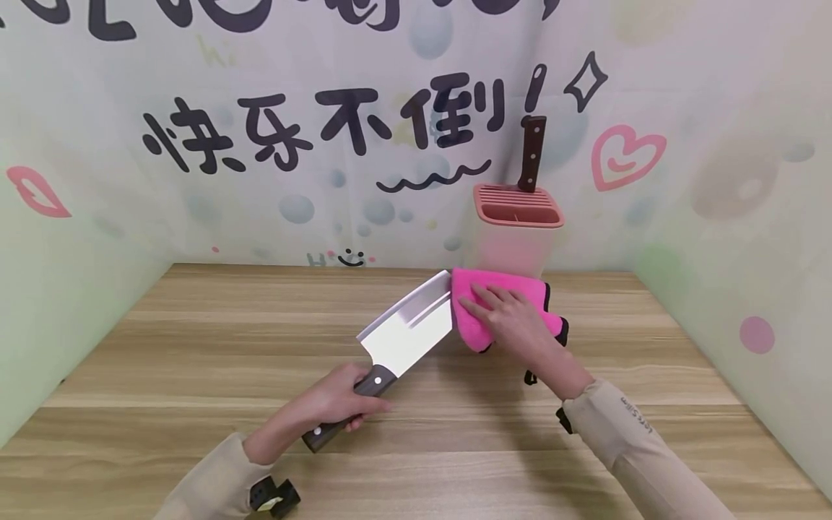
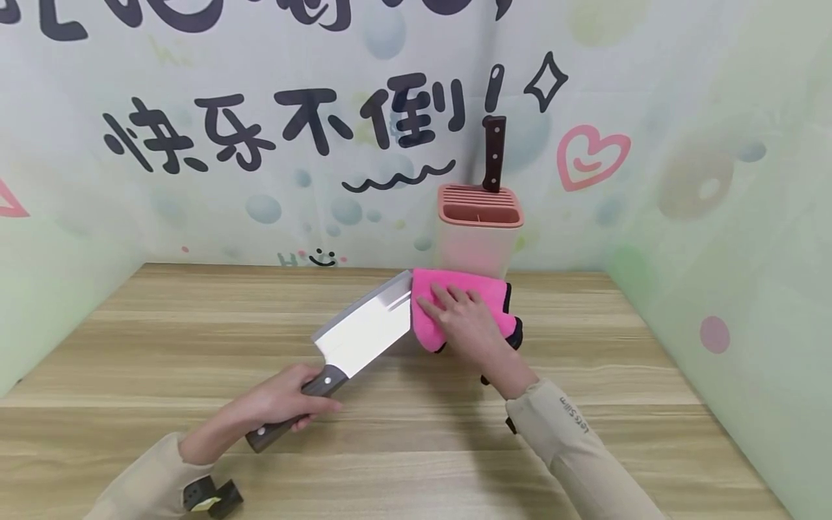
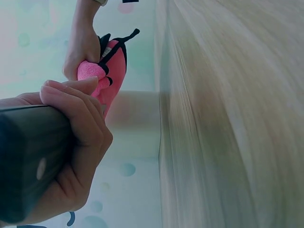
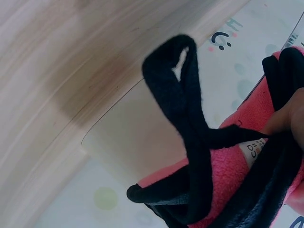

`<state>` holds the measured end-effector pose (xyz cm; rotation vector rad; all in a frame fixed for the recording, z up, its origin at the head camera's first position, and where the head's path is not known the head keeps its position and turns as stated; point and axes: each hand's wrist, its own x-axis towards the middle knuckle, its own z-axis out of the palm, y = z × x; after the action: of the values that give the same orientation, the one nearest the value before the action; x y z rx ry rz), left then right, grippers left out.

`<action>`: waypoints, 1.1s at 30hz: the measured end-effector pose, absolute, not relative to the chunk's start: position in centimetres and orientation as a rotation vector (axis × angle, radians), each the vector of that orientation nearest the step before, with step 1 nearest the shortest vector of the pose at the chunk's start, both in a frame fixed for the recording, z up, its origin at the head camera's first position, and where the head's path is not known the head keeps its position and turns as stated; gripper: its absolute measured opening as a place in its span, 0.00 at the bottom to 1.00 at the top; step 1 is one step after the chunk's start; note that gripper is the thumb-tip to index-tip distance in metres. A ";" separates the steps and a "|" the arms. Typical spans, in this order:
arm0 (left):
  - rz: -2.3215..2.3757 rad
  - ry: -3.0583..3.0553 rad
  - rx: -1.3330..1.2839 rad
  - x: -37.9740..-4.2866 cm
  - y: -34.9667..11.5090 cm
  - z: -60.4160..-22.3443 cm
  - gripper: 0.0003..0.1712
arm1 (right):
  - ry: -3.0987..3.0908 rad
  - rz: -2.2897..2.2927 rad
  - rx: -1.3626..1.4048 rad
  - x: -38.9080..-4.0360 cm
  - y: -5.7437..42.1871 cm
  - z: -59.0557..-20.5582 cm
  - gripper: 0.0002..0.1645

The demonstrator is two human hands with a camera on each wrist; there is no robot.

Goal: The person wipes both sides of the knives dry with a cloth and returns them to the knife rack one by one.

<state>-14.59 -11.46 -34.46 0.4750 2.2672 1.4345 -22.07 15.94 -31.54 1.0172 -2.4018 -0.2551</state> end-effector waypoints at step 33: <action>1.421 2.263 0.483 -15.1 -10.6 -34.3 0.11 | -2.140 -0.538 1.245 -18.8 12.7 -31.8 0.30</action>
<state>-15.13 -10.64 -34.30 0.4832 2.2630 1.4214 -18.82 12.67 -31.77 1.2449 -2.1404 -0.5376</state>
